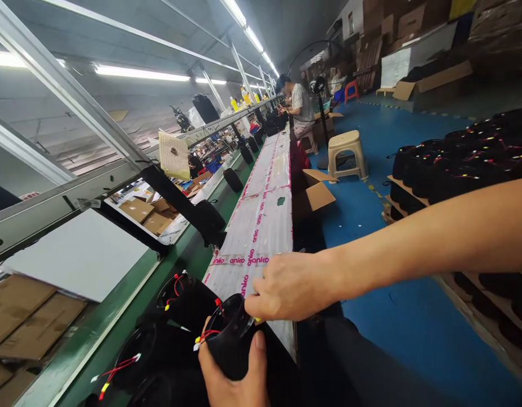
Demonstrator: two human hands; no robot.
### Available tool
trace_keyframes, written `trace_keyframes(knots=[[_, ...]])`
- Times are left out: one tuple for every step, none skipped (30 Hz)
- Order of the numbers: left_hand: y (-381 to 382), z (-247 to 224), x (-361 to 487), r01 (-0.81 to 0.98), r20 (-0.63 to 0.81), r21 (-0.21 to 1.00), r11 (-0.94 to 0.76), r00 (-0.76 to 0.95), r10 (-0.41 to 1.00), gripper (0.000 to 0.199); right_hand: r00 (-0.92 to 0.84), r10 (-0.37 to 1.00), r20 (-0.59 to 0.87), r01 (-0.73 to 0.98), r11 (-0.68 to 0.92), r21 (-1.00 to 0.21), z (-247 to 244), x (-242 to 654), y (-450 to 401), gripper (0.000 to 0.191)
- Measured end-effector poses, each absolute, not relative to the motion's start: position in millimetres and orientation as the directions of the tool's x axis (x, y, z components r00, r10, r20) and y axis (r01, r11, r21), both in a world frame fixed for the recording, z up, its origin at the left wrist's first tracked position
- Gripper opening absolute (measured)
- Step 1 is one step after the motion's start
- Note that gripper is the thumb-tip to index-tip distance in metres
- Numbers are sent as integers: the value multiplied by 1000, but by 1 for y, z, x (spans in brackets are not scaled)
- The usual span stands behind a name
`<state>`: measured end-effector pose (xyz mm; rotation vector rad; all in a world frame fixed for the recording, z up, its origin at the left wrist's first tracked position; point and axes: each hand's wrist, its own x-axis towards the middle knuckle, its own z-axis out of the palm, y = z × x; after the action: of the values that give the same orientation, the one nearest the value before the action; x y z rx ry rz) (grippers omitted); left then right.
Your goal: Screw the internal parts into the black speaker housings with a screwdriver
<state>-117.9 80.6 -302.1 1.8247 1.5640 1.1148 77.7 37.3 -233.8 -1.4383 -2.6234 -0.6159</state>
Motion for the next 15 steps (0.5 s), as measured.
trace_keyframes(knots=[[81,-302,-118,542,259,808,-231,25,966,85,-552,784,284,828,476,296,-240,80,41,15],[81,-302,-118,514,251,825,-236,41,967,87,-555,774,304,828,482,286,-245,83,44,20],[82,-303,-118,482,247,841,-246,61,967,87,-561,761,326,826,488,282,-251,85,47,25],[82,-303,-119,445,251,856,-262,85,964,85,-566,745,353,824,491,284,-256,87,50,27],[83,-304,-119,404,259,870,-282,110,960,82,-573,725,381,819,495,290,-260,89,51,29],[84,-305,-120,363,269,882,-300,134,954,78,-582,704,407,813,501,295,-264,91,52,29],[84,-305,-121,323,278,893,-314,154,948,76,-590,682,433,807,511,296,-267,92,53,29],[84,-306,-121,290,280,902,-320,169,945,75,-595,659,460,802,522,289,-270,93,53,29],[85,-306,-122,267,275,911,-315,178,945,76,-599,635,487,796,540,275,-273,94,54,29],[85,-306,-123,253,266,917,-308,185,946,77,-602,610,515,788,560,256,-276,95,54,28],[84,-305,-124,243,258,923,-300,189,948,78,-603,586,541,778,581,238,-279,96,55,28],[84,-305,-125,237,253,926,-294,190,949,79,-602,565,564,770,599,222,-281,97,56,29],[84,-304,-125,232,251,928,-292,191,949,79,-603,544,583,759,616,210,-284,98,57,30],[84,-304,-125,224,253,929,-294,195,948,79,-602,527,599,750,630,200,-286,99,58,31],[84,-304,-125,215,258,930,-299,200,945,78,-603,513,611,740,645,190,-288,100,59,32]])
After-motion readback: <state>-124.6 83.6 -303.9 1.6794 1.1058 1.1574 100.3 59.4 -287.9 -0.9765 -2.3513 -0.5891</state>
